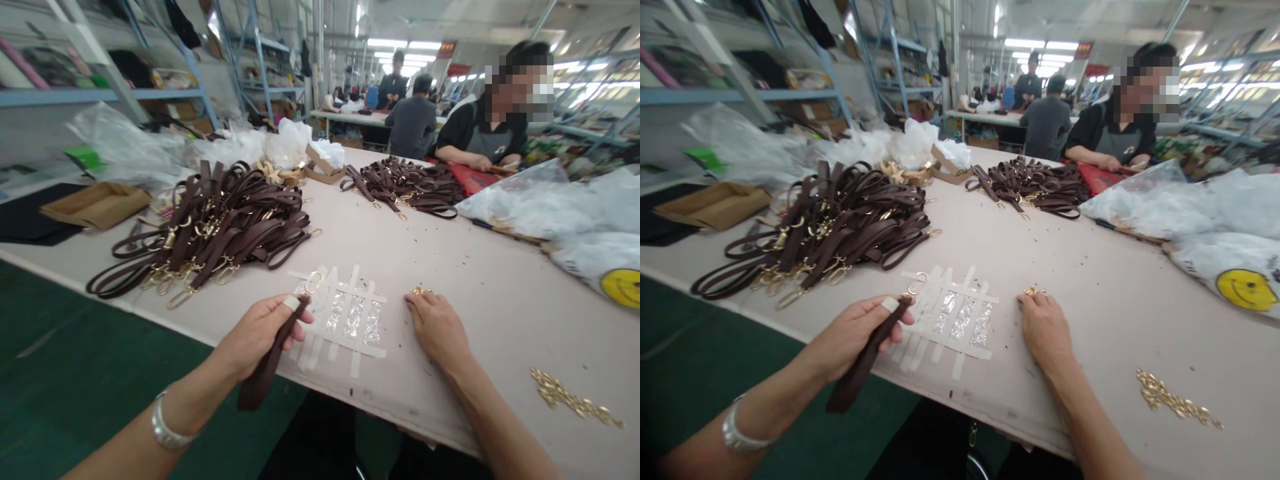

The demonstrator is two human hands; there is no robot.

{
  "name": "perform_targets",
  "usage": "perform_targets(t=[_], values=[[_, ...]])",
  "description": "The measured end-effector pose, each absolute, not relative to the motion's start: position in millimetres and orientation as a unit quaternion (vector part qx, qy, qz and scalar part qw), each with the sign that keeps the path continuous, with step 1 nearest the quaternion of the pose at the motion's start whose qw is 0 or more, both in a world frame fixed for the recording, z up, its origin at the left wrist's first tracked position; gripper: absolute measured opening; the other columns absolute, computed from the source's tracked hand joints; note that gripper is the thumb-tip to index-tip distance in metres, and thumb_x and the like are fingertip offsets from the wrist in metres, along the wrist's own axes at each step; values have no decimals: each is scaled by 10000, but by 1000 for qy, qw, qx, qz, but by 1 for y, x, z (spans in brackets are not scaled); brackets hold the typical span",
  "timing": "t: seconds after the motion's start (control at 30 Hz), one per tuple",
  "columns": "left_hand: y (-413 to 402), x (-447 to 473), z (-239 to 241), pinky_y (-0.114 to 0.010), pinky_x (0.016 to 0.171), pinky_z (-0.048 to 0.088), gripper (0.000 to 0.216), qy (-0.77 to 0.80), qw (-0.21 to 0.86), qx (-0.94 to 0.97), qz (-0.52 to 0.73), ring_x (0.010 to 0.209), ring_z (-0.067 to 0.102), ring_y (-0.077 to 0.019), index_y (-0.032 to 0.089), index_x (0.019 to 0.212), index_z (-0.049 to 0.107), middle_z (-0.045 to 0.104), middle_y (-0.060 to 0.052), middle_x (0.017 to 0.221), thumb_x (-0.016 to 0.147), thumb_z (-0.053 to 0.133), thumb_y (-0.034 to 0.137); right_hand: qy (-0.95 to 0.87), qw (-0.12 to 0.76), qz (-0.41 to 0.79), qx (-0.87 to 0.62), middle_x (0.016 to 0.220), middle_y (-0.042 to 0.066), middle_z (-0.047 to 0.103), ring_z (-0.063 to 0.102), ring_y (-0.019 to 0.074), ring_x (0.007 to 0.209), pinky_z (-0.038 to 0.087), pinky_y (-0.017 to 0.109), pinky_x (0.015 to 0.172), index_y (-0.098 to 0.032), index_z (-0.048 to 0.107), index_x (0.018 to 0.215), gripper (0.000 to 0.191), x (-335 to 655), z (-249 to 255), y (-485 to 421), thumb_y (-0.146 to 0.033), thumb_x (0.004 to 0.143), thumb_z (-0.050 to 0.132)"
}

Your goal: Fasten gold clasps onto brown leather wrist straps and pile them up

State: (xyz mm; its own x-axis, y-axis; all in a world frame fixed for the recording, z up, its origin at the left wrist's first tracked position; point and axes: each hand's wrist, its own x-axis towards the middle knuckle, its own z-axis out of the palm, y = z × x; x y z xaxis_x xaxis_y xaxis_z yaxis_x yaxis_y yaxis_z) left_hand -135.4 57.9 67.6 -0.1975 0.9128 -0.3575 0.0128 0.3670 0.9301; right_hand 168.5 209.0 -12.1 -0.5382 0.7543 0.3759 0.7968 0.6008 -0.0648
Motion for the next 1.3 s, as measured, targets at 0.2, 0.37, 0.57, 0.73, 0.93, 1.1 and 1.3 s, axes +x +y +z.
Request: perform_targets(t=[0.2,0.37,0.57,0.73,0.93,1.1,1.3], values=[[52,-93,48,-193,564,424,253,444,697,210,522,680,604,-105,56,942,723,718,-140,928,732,715,197,-883,189,-34,-428,991,132,714,640,297,899,505,444,840,-179,713,972,312,178,-12,218,-299,969,425],[53,-76,37,-219,562,484,259,412,728,181,517,687,631,-121,75,987,726,717,-129,964,787,716,239,-792,264,134,-535,1023,67,738,678,269,906,517,410,826,-245,705,995,336,198,-6,193,-490,904,494],[60,-48,34,-187,548,451,268,450,715,230,484,666,653,-95,122,1081,724,746,-123,1028,869,644,266,-579,378,471,-548,745,28,673,621,174,692,523,290,663,-209,698,986,358,174,9,137,-503,789,754],[68,-24,34,-195,562,439,276,496,686,288,447,738,688,-122,148,1100,724,753,-116,1042,876,594,243,-389,461,651,-462,711,4,600,536,97,578,488,203,510,-168,707,786,335,145,15,114,-465,717,846],[73,-15,35,-194,550,444,269,507,681,290,442,721,658,-115,146,1061,741,741,-82,938,861,563,181,-311,475,672,-475,771,34,693,648,125,658,603,251,656,-168,765,868,366,151,13,107,-357,604,934],[71,-16,41,-189,529,431,264,510,667,322,439,563,543,-77,163,996,771,697,-20,761,844,555,152,-376,450,642,-495,814,59,752,709,165,689,616,293,715,-196,756,892,324,151,7,93,-346,651,911],[67,-16,40,-187,559,439,346,503,657,355,435,584,531,-79,170,1100,759,692,-8,786,846,527,133,-466,407,587,-522,704,45,729,682,161,661,574,257,676,-182,769,854,320,147,7,92,-427,676,873]])
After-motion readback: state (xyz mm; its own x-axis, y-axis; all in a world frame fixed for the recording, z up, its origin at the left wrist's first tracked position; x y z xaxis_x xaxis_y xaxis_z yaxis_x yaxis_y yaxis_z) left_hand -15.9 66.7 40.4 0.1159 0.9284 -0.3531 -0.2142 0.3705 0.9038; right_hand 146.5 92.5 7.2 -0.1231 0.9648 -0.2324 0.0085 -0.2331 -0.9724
